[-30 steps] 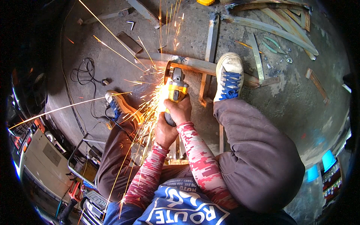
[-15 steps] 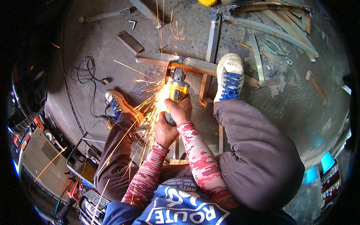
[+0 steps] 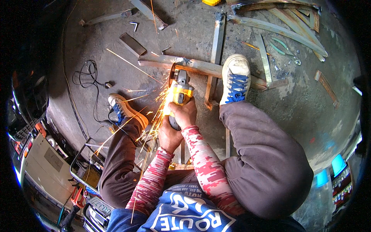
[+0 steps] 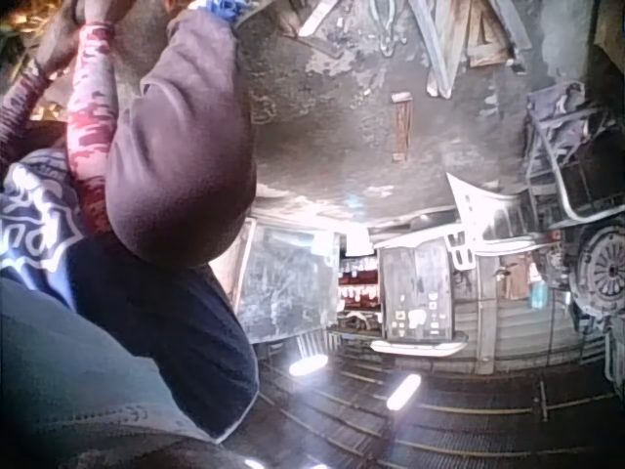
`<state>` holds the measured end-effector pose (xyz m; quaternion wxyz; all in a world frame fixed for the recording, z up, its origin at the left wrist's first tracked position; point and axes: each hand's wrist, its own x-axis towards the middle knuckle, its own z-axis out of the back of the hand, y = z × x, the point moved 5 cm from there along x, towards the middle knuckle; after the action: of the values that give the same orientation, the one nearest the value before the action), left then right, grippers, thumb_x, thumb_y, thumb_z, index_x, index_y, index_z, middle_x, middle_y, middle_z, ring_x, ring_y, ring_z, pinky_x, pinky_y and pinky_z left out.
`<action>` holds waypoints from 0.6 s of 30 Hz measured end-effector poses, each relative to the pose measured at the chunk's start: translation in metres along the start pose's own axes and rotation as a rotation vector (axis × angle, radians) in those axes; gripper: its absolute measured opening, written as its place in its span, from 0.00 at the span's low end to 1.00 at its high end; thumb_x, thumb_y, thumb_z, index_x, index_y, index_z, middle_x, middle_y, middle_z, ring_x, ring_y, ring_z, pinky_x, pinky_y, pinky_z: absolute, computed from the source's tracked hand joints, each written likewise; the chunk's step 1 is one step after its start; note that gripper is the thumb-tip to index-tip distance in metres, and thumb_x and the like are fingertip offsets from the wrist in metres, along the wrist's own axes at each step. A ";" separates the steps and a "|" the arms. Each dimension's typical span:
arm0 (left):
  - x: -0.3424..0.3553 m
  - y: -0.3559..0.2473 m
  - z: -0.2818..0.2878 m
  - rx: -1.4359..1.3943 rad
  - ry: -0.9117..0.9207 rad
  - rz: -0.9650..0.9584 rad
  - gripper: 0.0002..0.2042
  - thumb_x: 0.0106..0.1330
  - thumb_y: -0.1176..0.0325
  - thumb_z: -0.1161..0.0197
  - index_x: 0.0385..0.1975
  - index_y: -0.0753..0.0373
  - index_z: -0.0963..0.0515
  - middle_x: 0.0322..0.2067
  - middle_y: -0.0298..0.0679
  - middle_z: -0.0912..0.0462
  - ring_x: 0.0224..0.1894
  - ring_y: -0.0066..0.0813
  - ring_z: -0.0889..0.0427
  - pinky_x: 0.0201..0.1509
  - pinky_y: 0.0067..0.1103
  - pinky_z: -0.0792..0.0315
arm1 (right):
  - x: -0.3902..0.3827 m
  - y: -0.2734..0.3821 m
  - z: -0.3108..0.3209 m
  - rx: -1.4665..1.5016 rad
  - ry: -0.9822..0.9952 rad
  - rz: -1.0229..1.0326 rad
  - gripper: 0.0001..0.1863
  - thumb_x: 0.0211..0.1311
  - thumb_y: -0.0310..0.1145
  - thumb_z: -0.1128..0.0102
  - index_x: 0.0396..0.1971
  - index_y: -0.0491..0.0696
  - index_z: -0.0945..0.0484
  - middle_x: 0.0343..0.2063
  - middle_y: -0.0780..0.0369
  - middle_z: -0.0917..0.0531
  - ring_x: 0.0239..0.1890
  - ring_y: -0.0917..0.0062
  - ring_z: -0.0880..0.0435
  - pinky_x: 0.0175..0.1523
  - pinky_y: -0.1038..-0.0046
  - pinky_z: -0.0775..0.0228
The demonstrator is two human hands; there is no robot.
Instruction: The person measures and marks a metal bar with a tape measure and pencil, then uses an angle grinder to cut the bar. The person handles several metal pieces and tools on the floor of a workshop.
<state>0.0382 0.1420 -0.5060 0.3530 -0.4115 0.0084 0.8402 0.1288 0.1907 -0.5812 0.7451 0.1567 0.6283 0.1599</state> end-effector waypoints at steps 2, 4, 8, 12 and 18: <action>0.000 0.000 0.000 0.012 0.003 -0.001 0.40 0.46 0.41 0.19 0.46 0.70 0.26 0.33 0.62 0.14 0.40 0.61 0.12 0.42 0.44 0.20 | 0.000 0.000 0.000 -0.020 0.001 0.005 0.32 0.43 0.38 0.23 0.50 0.42 0.23 0.42 0.56 0.12 0.43 0.68 0.11 0.52 0.65 0.20; 0.000 0.000 0.001 0.025 0.012 0.004 0.40 0.46 0.41 0.19 0.46 0.70 0.26 0.34 0.62 0.14 0.41 0.61 0.12 0.43 0.44 0.20 | 0.000 0.000 0.000 -0.012 0.011 -0.001 0.33 0.43 0.38 0.22 0.51 0.42 0.24 0.42 0.56 0.12 0.44 0.67 0.11 0.52 0.65 0.20; -0.002 -0.002 0.001 -0.042 0.001 -0.004 0.39 0.47 0.42 0.19 0.47 0.70 0.25 0.35 0.61 0.13 0.41 0.60 0.12 0.44 0.43 0.20 | 0.000 0.002 0.001 0.000 0.021 -0.005 0.33 0.43 0.38 0.22 0.51 0.42 0.24 0.43 0.55 0.12 0.45 0.66 0.11 0.53 0.65 0.21; -0.001 -0.003 0.001 -0.003 0.016 -0.004 0.38 0.49 0.44 0.20 0.51 0.69 0.24 0.37 0.58 0.13 0.41 0.57 0.12 0.46 0.41 0.20 | -0.003 0.006 0.003 -0.046 -0.002 -0.016 0.34 0.43 0.38 0.22 0.52 0.41 0.24 0.43 0.55 0.12 0.45 0.65 0.11 0.53 0.65 0.20; -0.003 -0.004 0.003 -0.042 0.041 0.034 0.41 0.49 0.44 0.20 0.53 0.71 0.25 0.39 0.61 0.13 0.45 0.57 0.12 0.50 0.41 0.20 | -0.002 0.005 0.002 -0.021 0.014 -0.024 0.34 0.44 0.38 0.22 0.52 0.40 0.24 0.43 0.54 0.12 0.45 0.64 0.11 0.53 0.65 0.20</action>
<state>0.0402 0.1442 -0.5006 0.3297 -0.4359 0.0051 0.8374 0.1306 0.1936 -0.5766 0.7440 0.1401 0.6337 0.1587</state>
